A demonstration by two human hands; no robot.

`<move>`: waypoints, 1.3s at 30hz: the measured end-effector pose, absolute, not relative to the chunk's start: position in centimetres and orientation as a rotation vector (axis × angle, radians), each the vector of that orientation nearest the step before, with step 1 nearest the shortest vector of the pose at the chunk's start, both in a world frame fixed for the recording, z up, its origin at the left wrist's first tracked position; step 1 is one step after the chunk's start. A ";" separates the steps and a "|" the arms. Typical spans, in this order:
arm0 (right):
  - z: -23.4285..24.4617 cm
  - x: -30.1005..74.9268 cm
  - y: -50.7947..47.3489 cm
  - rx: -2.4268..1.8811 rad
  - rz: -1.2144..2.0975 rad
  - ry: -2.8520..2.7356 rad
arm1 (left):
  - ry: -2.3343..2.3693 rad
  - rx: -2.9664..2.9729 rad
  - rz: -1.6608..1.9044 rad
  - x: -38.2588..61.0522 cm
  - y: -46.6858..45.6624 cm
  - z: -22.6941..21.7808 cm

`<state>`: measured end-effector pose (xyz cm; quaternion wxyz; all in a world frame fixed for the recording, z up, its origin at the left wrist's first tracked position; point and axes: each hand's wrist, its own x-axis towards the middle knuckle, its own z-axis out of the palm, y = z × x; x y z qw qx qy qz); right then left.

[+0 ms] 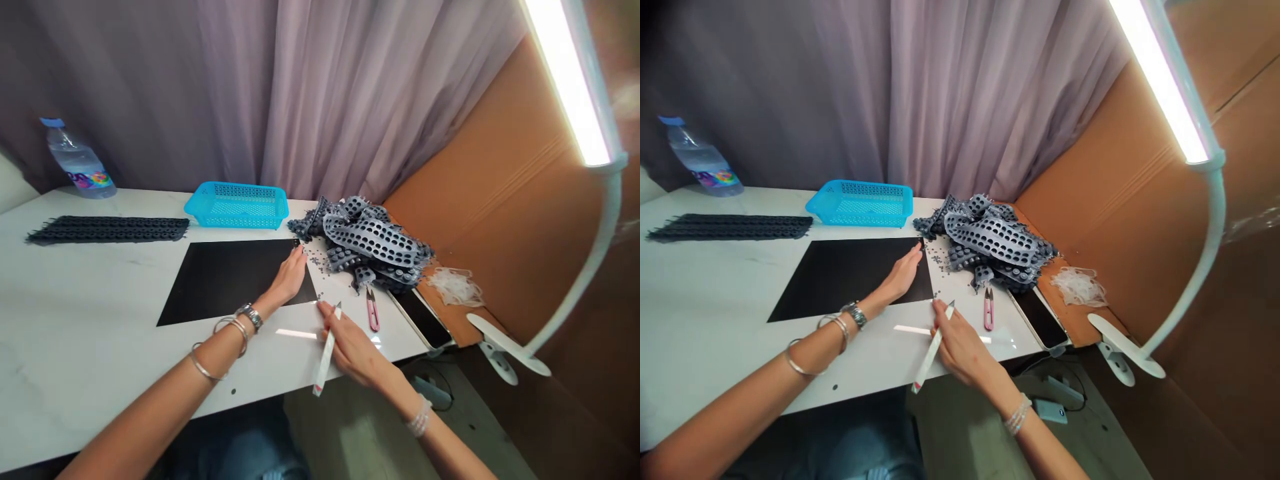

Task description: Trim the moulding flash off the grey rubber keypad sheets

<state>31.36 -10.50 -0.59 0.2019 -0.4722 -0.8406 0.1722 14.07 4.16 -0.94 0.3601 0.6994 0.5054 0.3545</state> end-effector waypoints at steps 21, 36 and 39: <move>-1.5 23.0 -0.3 -1.351 -0.051 -2.426 | 2.032 2.271 0.425 2.1 2.7 -2.9; -2.5 19.2 5.9 -1.387 -0.100 -2.409 | 2.267 1.874 0.862 -6.4 7.6 -2.7; -2.3 20.3 7.8 -1.535 -0.096 -2.280 | 2.225 1.877 0.943 -6.7 7.3 -3.1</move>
